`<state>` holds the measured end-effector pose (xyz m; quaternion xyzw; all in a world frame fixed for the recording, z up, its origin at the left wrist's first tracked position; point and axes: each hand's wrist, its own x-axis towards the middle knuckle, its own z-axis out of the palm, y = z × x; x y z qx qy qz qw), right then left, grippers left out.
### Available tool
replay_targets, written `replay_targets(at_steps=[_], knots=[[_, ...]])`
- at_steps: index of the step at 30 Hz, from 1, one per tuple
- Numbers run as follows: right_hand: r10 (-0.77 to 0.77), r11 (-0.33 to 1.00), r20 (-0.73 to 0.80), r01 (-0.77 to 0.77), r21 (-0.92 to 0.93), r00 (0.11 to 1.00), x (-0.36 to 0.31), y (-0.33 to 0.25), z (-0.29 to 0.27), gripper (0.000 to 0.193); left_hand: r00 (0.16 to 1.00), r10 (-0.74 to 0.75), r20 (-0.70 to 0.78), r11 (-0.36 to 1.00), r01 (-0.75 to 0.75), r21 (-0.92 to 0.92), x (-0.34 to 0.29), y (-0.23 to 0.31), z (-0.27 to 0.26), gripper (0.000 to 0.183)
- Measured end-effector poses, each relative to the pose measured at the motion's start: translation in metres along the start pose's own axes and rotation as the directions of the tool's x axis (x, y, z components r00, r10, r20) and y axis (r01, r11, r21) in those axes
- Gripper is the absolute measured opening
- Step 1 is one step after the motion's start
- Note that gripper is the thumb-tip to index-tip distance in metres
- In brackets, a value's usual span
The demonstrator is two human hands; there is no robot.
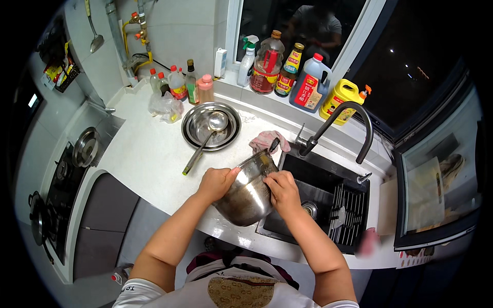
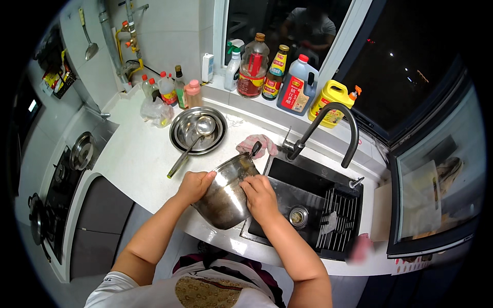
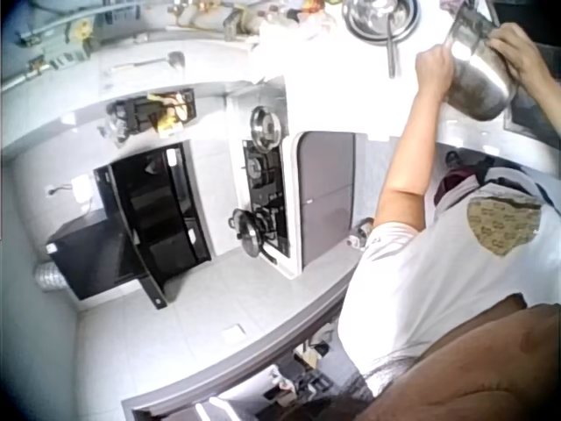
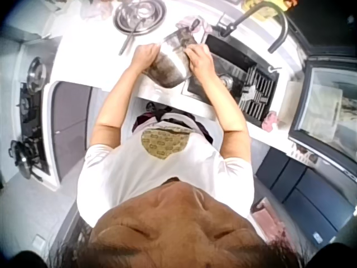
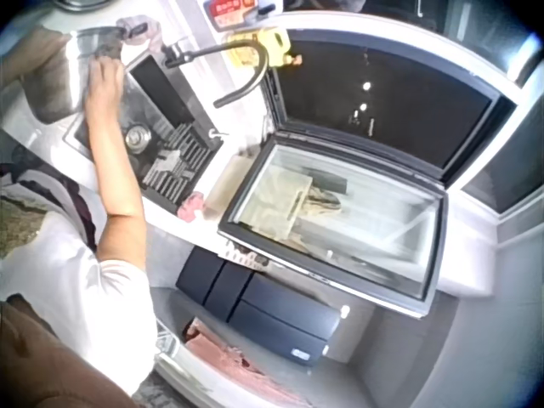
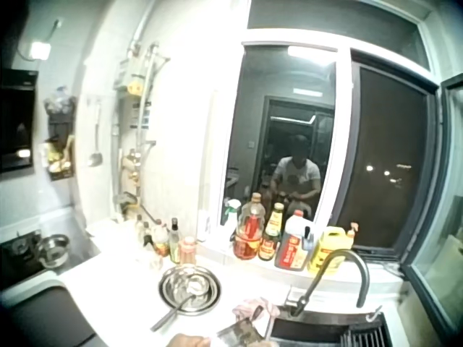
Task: The person scrubs the outside and inside of a metal pot using a scouring pad.
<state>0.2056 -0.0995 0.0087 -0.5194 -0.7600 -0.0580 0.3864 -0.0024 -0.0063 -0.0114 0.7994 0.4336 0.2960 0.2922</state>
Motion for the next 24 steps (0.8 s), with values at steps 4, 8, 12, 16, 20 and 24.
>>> replay_targets(at_steps=[4, 8, 12, 16, 20, 24], knots=[[-0.025, 1.000, 0.026, 0.025, -0.011, 0.999, -0.017, -0.008, -0.010, 0.034, 1.000, 0.018, -0.001, 1.000, -0.018, 0.025, -0.001, -0.002, 0.000, 0.050], [-0.010, 1.000, 0.016, 0.010, 0.004, 1.000, 0.005, -0.003, 0.001, 0.039, 1.000, 0.010, 0.009, 1.000, -0.011, 0.028, 0.003, -0.001, 0.002, 0.050], [-0.011, 1.000, 0.047, 0.011, -0.001, 0.999, -0.010, -0.004, -0.006, 0.038, 1.000, -0.002, 0.014, 1.000, 0.001, 0.026, 0.000, -0.002, -0.003, 0.050], [-0.018, 1.000, 0.061, 0.018, -0.005, 0.998, -0.010, -0.007, -0.009, 0.038, 0.997, -0.061, 0.052, 0.998, 0.061, 0.003, -0.001, -0.005, -0.002, 0.050], [-0.022, 1.000, 0.037, 0.021, 0.009, 0.999, 0.004, -0.008, 0.000, 0.038, 1.000, 0.010, 0.029, 1.000, -0.011, 0.018, -0.003, -0.007, -0.003, 0.050], [-0.002, 1.000, 0.046, 0.001, 0.007, 0.999, -0.019, -0.016, -0.012, 0.037, 1.000, 0.001, 0.029, 1.000, -0.001, 0.007, -0.005, -0.005, -0.006, 0.050]])
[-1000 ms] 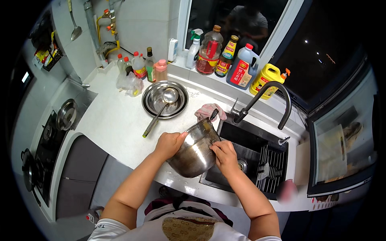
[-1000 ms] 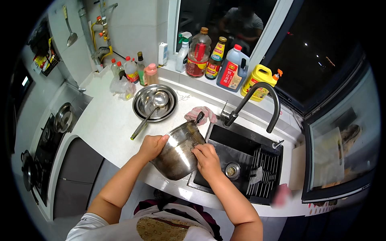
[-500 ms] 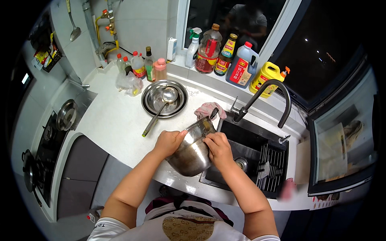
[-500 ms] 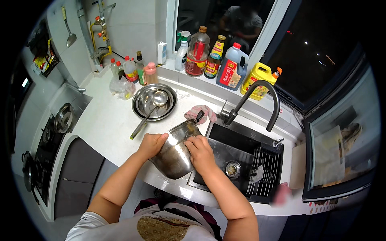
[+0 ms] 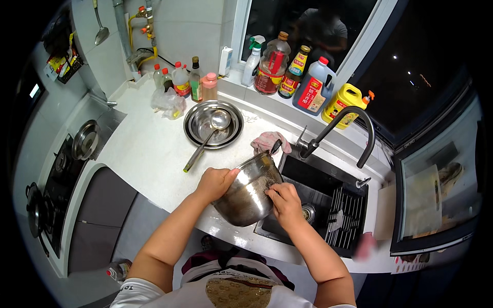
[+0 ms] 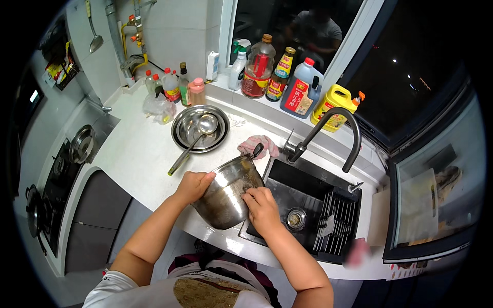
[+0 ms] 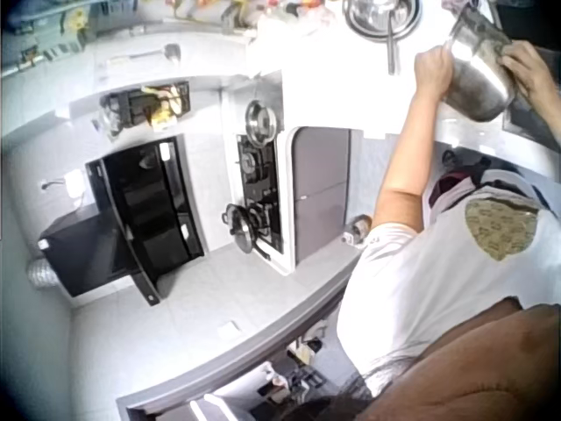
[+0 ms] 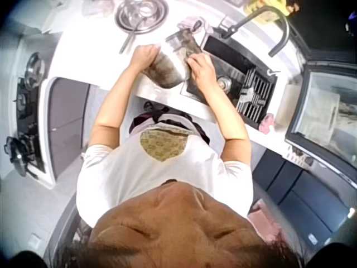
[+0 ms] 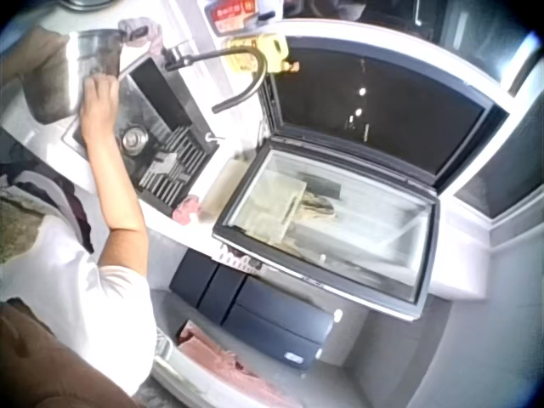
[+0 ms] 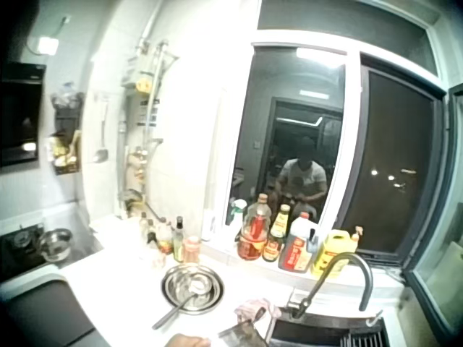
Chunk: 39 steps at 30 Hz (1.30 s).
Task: The person scrubs the outside and inside of a metal pot using a scouring pad.
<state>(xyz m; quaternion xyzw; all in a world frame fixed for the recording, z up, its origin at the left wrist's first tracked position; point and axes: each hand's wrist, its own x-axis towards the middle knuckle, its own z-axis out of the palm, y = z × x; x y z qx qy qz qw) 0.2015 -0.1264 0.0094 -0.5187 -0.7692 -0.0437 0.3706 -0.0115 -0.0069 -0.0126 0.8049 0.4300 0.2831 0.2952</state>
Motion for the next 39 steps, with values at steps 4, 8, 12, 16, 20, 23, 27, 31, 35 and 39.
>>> replay_targets(at_steps=[4, 8, 12, 16, 20, 23, 27, 31, 35, 39], knots=[[-0.015, 1.000, 0.016, 0.015, -0.017, 1.000, 0.020, 0.003, 0.006, 0.039, 0.997, -0.064, 0.031, 0.997, 0.065, -0.035, 0.000, 0.001, -0.001, 0.049], [-0.035, 0.999, 0.007, 0.035, -0.031, 0.999, 0.015, 0.003, 0.008, 0.037, 0.998, -0.064, 0.027, 0.997, 0.065, -0.036, -0.001, 0.000, -0.003, 0.049], [-0.032, 0.998, 0.029, 0.033, -0.049, 0.999, 0.007, -0.001, -0.001, 0.036, 0.999, -0.036, 0.024, 0.999, 0.037, -0.026, 0.000, -0.002, -0.001, 0.050], [-0.048, 0.997, -0.013, 0.047, -0.055, 0.999, 0.030, 0.008, 0.014, 0.034, 0.999, -0.039, 0.028, 0.998, 0.040, -0.050, 0.002, -0.003, -0.001, 0.051], [-0.051, 0.996, 0.026, 0.052, -0.070, 0.998, 0.010, 0.003, 0.002, 0.035, 1.000, 0.007, -0.016, 1.000, -0.008, -0.016, 0.001, -0.006, 0.003, 0.051], [-0.049, 0.997, 0.010, 0.049, -0.055, 0.999, 0.019, 0.000, 0.008, 0.037, 1.000, 0.008, -0.015, 1.000, -0.009, -0.018, 0.001, -0.006, 0.002, 0.051], [-0.053, 0.997, -0.022, 0.052, -0.054, 0.998, 0.033, 0.002, 0.017, 0.036, 1.000, 0.013, 0.001, 1.000, -0.013, -0.012, 0.002, -0.002, 0.001, 0.051], [-0.035, 0.998, 0.019, 0.035, -0.051, 0.999, 0.018, -0.011, 0.009, 0.029, 1.000, -0.004, 0.005, 1.000, 0.004, -0.024, -0.002, 0.000, -0.004, 0.052], [0.016, 0.995, 0.007, -0.015, -0.094, 1.000, 0.031, 0.001, 0.016, 0.030, 1.000, 0.001, 0.004, 0.999, -0.001, -0.054, 0.002, 0.000, -0.001, 0.052], [-0.198, 0.971, 0.087, 0.207, -0.117, 0.976, 0.026, -0.025, 0.026, 0.031, 0.999, 0.037, -0.037, 0.999, -0.038, -0.027, 0.002, 0.001, 0.001, 0.051]])
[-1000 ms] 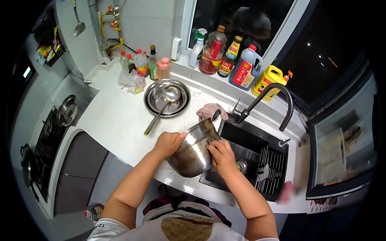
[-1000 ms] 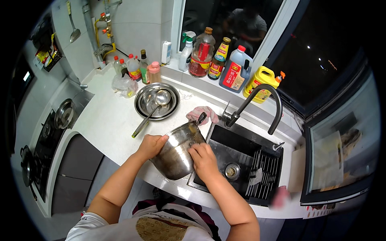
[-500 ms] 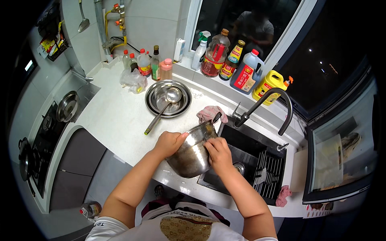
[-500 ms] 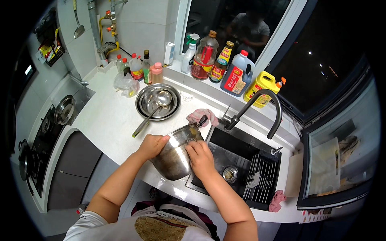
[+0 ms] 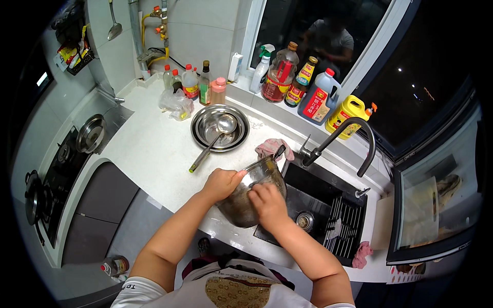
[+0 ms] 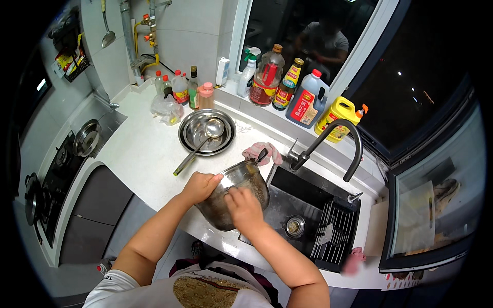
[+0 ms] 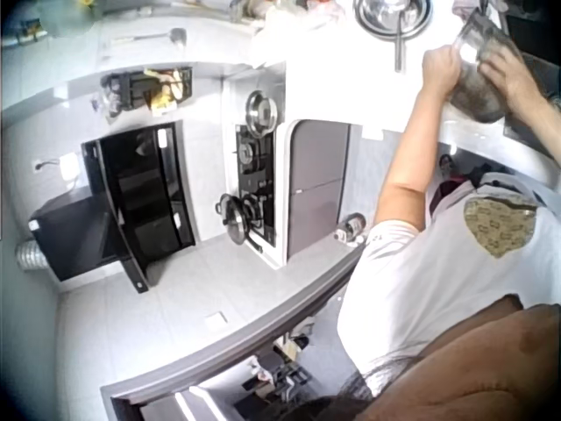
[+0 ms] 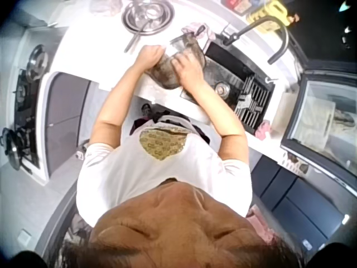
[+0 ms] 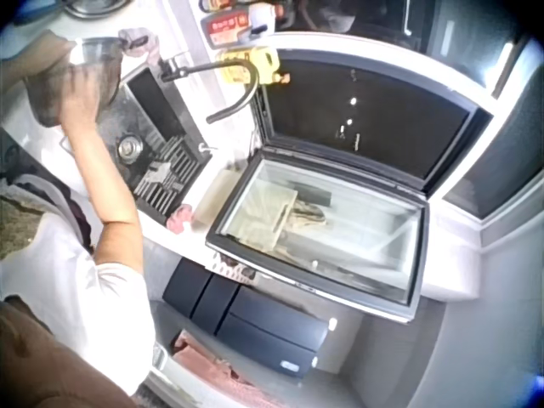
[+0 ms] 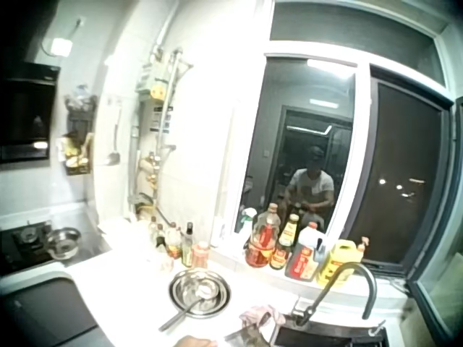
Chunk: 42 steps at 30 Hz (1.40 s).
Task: The person scrubs the outside and inside of a metal pot using a scouring pad.
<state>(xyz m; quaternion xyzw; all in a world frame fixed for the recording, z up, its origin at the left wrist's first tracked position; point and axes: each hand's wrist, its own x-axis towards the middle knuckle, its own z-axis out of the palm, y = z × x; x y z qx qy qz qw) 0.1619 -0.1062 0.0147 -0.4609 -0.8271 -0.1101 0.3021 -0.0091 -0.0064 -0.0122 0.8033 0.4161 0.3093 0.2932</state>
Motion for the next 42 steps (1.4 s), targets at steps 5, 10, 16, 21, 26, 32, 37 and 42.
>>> replay_targets(at_steps=[5, 10, 16, 21, 26, 32, 37, 42], knots=[[0.204, 0.979, -0.013, -0.204, 0.017, 0.979, 0.004, 0.027, -0.002, 0.030, 0.999, 0.030, -0.033, 0.999, -0.030, 0.015, 0.004, 0.003, 0.007, 0.050], [-0.049, 0.999, 0.092, 0.049, 0.002, 0.995, 0.003, -0.016, 0.003, 0.024, 1.000, 0.006, -0.008, 0.999, -0.005, 0.037, 0.004, 0.003, 0.005, 0.051], [0.179, 0.983, 0.025, -0.180, 0.034, 0.984, 0.013, 0.020, -0.003, 0.028, 0.998, 0.019, -0.064, 1.000, -0.019, -0.010, 0.004, 0.004, 0.008, 0.049], [-0.027, 0.999, 0.051, 0.028, -0.019, 0.998, -0.004, -0.023, 0.015, 0.034, 0.998, 0.004, -0.059, 1.000, -0.003, 0.015, 0.005, 0.004, 0.010, 0.051], [0.230, 0.973, 0.013, -0.231, 0.017, 0.973, 0.009, -0.002, -0.003, 0.035, 0.998, -0.012, -0.063, 0.999, 0.015, 0.041, 0.004, 0.006, 0.011, 0.053], [0.206, 0.978, -0.056, -0.203, 0.058, 0.977, -0.004, -0.024, 0.008, 0.027, 0.986, -0.165, -0.015, 0.981, 0.166, 0.096, 0.004, 0.019, 0.010, 0.056], [0.393, 0.915, -0.157, -0.368, 0.164, 0.906, 0.011, 0.002, 0.005, 0.009, 0.985, -0.169, -0.032, 0.981, 0.172, 0.087, 0.004, 0.023, 0.013, 0.057], [0.449, 0.888, -0.194, -0.411, 0.208, 0.872, 0.009, -0.009, 0.009, 0.012, 0.985, -0.134, -0.104, 0.987, 0.142, 0.069, 0.000, 0.019, 0.017, 0.056]])
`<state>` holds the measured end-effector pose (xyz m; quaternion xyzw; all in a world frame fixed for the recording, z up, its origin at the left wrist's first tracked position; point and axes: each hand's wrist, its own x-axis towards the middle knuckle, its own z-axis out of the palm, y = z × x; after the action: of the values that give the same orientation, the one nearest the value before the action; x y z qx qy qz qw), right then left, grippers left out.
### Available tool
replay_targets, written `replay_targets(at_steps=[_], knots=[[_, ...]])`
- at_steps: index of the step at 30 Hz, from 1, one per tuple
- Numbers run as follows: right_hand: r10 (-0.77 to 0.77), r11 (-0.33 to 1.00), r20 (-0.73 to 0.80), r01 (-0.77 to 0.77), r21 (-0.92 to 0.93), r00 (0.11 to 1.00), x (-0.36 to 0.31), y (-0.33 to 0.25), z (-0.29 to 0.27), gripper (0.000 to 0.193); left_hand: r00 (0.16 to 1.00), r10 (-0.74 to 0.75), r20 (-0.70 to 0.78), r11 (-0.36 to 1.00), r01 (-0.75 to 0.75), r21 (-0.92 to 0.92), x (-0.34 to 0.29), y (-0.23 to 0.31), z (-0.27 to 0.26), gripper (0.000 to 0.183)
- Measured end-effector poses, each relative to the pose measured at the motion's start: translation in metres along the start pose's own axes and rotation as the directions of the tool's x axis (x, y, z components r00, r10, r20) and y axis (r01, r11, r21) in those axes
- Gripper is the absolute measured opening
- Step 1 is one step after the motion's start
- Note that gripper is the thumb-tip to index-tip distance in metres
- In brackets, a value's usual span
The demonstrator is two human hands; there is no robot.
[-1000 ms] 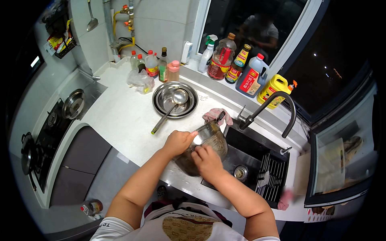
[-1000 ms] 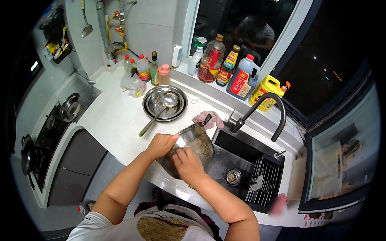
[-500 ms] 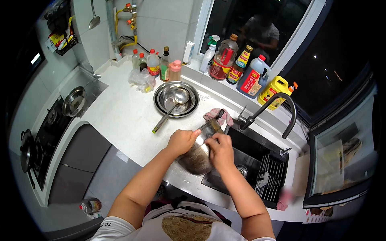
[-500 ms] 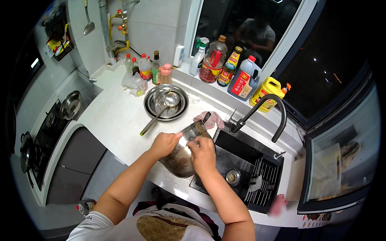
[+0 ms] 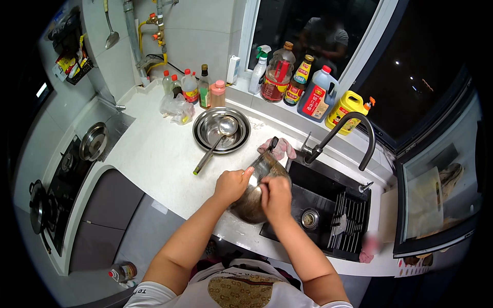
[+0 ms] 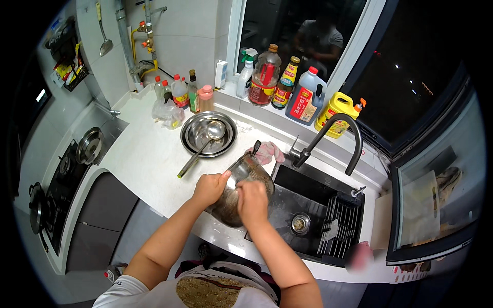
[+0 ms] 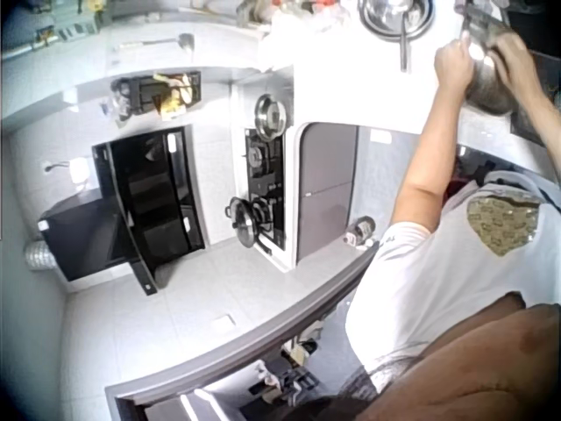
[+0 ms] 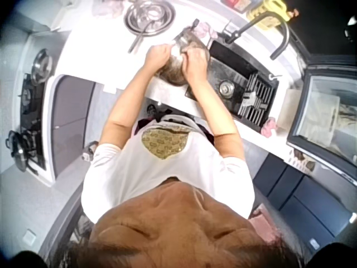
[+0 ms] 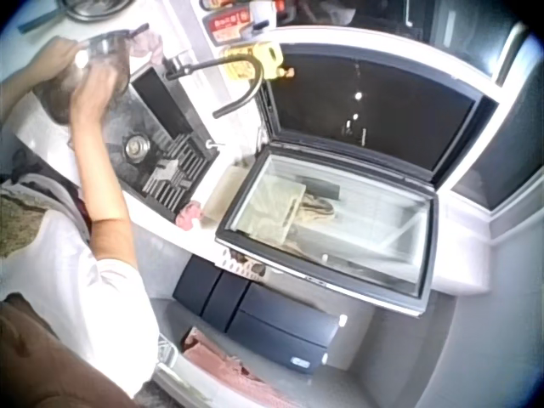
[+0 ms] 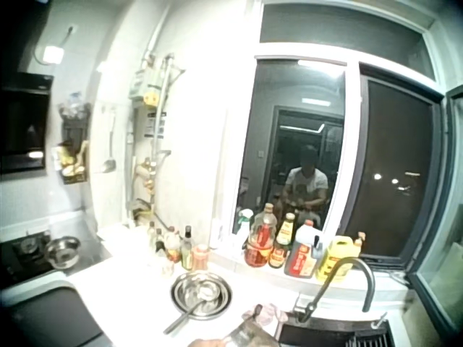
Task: The person scrubs the outside and inside of a metal pot using a scouring pad.
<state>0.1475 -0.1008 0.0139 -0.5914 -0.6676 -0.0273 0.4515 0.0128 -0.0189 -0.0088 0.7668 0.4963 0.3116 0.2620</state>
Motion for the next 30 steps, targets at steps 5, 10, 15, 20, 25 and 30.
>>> replay_targets(at_steps=[5, 10, 15, 20, 25, 30], knots=[[-0.099, 0.993, -0.016, 0.099, 0.058, 0.995, -0.004, -0.002, 0.003, 0.013, 1.000, 0.011, 0.018, 1.000, -0.011, 0.010, -0.002, -0.003, 0.000, 0.057], [0.045, 0.998, -0.067, -0.043, 0.038, 0.997, 0.009, -0.001, 0.005, 0.013, 0.999, 0.043, -0.023, 0.999, -0.042, 0.027, 0.001, -0.009, 0.008, 0.058], [-0.014, 1.000, -0.024, 0.015, 0.008, 1.000, -0.006, -0.005, 0.010, 0.014, 1.000, 0.022, 0.004, 0.999, -0.023, 0.025, -0.003, -0.008, 0.004, 0.058], [0.194, 0.981, -0.018, -0.193, 0.035, 0.981, 0.019, 0.003, 0.001, 0.013, 0.999, -0.022, -0.029, 0.999, 0.023, 0.034, -0.005, 0.004, 0.005, 0.057], [0.090, 0.993, -0.055, -0.085, 0.078, 0.994, -0.022, -0.021, 0.014, 0.013, 0.996, -0.027, -0.080, 0.999, 0.030, 0.031, -0.008, 0.005, 0.006, 0.054], [0.301, 0.953, -0.177, -0.290, 0.085, 0.937, 0.012, 0.003, 0.017, 0.011, 0.996, -0.065, -0.058, 0.997, 0.068, 0.047, -0.005, 0.012, 0.011, 0.057]])
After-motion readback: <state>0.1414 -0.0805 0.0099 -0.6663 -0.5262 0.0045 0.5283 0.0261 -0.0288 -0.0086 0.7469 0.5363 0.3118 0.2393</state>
